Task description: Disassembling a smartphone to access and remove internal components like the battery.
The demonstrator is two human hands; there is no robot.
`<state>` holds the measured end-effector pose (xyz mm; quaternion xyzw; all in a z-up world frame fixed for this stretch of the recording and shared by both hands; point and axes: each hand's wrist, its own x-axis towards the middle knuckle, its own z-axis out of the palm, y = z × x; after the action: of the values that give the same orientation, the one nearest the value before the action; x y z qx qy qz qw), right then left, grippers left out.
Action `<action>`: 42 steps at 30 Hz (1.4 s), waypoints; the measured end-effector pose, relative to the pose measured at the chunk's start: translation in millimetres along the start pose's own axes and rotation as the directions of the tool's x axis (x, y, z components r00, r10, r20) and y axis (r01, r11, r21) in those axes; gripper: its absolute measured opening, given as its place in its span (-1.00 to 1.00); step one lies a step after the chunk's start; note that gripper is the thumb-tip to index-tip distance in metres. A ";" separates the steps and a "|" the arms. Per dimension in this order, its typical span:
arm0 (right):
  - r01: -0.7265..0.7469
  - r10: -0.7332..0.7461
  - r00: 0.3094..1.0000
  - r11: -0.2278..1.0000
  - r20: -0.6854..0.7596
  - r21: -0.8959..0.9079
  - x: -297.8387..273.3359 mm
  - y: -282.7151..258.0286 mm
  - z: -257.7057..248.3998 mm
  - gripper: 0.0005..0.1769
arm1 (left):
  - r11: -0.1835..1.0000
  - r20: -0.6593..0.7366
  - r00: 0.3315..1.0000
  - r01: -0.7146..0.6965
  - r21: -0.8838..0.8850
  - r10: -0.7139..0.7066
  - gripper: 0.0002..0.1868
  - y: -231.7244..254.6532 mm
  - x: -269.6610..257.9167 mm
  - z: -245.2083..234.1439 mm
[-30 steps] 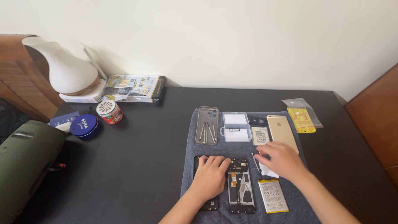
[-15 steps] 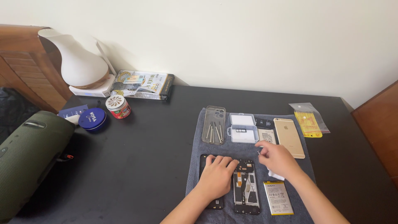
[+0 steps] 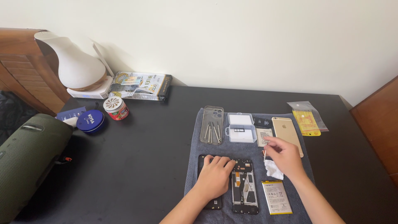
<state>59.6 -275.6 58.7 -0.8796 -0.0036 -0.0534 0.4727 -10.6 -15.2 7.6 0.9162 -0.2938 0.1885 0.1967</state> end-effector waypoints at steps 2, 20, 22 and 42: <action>-0.014 0.016 1.000 0.996 -0.017 0.087 3.0 5.2 0.0 -0.64 | 1.000 0.000 1.000 0.000 0.002 0.000 -0.45 -0.5 0.0 1.9; 0.243 -0.216 0.958 0.960 -0.188 0.139 -19.7 21.2 32.6 -0.73 | 1.000 -0.015 1.000 -0.023 -0.007 0.023 -0.52 -2.2 -1.2 -1.4; 0.238 -0.209 0.958 0.961 -0.195 0.140 -18.7 23.8 33.4 -0.73 | 1.000 -0.002 1.000 -0.023 -0.015 0.023 -0.52 -2.4 -1.3 -0.8; 0.667 -0.689 0.710 0.724 -0.145 -0.174 -14.9 36.0 40.5 -0.72 | 0.999 -0.020 0.999 -0.039 -0.004 0.039 -0.55 -1.2 -0.7 -4.9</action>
<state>50.5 -261.1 5.1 -0.8309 -0.2762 -0.3115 0.3693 -11.5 -11.6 11.2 0.9079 -0.3101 0.2008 0.1982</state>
